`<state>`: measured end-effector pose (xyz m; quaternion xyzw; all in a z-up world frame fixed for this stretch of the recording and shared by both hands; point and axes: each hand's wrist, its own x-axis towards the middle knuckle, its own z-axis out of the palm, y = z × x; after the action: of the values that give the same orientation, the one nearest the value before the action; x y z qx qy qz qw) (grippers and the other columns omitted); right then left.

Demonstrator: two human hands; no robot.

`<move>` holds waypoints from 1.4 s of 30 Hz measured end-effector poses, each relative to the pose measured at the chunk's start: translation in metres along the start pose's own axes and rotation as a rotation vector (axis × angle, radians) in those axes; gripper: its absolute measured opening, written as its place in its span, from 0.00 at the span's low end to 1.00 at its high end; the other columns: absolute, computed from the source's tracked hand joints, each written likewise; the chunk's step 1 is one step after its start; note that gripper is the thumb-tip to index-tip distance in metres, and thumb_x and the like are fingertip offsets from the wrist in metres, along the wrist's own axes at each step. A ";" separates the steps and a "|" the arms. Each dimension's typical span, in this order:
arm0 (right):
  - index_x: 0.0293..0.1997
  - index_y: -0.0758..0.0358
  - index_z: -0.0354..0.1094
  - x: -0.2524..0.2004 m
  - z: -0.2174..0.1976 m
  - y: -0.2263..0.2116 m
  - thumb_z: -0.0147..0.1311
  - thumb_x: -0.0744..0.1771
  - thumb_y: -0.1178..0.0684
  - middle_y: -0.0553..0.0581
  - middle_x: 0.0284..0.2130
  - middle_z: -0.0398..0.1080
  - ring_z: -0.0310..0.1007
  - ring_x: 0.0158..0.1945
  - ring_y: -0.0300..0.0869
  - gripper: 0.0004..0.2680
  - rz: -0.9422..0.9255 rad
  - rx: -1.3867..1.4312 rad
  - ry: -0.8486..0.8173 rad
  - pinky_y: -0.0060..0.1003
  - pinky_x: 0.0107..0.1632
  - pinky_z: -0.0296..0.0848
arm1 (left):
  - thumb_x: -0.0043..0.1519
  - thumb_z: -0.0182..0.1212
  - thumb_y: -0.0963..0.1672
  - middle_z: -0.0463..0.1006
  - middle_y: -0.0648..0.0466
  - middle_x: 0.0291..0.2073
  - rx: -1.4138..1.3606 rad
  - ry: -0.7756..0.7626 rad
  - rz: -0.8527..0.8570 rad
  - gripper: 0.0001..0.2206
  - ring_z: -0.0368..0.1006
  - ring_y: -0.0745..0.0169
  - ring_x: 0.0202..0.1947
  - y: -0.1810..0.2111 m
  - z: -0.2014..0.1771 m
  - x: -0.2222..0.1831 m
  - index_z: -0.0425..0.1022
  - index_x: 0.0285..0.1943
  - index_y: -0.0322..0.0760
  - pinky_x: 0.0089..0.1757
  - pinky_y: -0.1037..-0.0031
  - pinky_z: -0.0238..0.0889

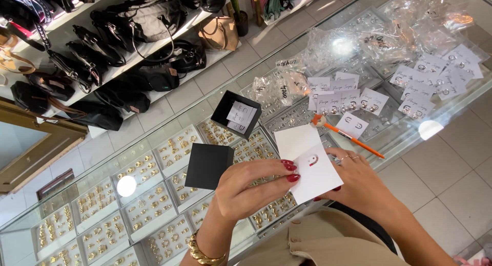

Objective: Attaching earrings to display cards and adjusting them with pliers at a jewelry counter

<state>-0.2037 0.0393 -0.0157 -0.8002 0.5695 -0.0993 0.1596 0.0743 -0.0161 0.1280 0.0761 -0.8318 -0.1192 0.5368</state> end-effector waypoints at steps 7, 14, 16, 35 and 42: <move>0.60 0.54 0.66 -0.012 0.023 0.009 0.60 0.63 0.42 0.54 0.58 0.64 0.64 0.55 0.53 0.20 0.080 0.008 -0.029 0.51 0.58 0.65 | 0.67 0.64 0.37 0.76 0.44 0.49 -0.010 0.002 -0.026 0.07 0.82 0.57 0.45 0.001 0.000 -0.005 0.78 0.52 0.29 0.42 0.70 0.85; 0.61 0.75 0.66 -0.025 -0.020 0.029 0.45 0.70 0.52 0.62 0.58 0.60 0.78 0.45 0.50 0.17 0.096 1.169 0.442 0.38 0.49 0.84 | 0.66 0.62 0.34 0.76 0.43 0.45 -0.012 0.022 0.030 0.05 0.82 0.51 0.40 0.005 -0.006 0.009 0.78 0.48 0.22 0.41 0.67 0.86; 0.53 0.72 0.70 -0.025 -0.070 0.028 0.53 0.66 0.53 0.59 0.49 0.69 0.70 0.53 0.46 0.13 0.094 0.895 0.472 0.37 0.52 0.77 | 0.66 0.61 0.34 0.76 0.42 0.45 -0.005 -0.010 0.028 0.05 0.82 0.49 0.41 0.006 -0.010 0.009 0.78 0.48 0.22 0.42 0.66 0.86; 0.19 0.55 0.66 -0.005 -0.202 0.006 0.62 0.62 0.48 0.46 0.22 0.68 0.76 0.45 0.58 0.11 -0.752 -0.248 0.258 0.47 0.46 0.73 | 0.68 0.60 0.34 0.80 0.44 0.44 0.052 -0.180 0.174 0.04 0.84 0.52 0.40 0.030 -0.030 0.025 0.81 0.44 0.24 0.41 0.72 0.85; 0.18 0.50 0.66 -0.007 -0.208 0.005 0.61 0.63 0.40 0.44 0.23 0.69 0.77 0.48 0.57 0.14 -0.751 -0.384 0.216 0.55 0.46 0.75 | 0.67 0.66 0.36 0.82 0.46 0.46 0.093 -0.192 0.187 0.02 0.86 0.53 0.43 0.035 -0.032 0.023 0.83 0.45 0.28 0.41 0.74 0.87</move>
<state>-0.2811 0.0152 0.1756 -0.9520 0.2605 -0.1258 -0.1000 0.0944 0.0079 0.1709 0.0112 -0.8874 -0.0364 0.4595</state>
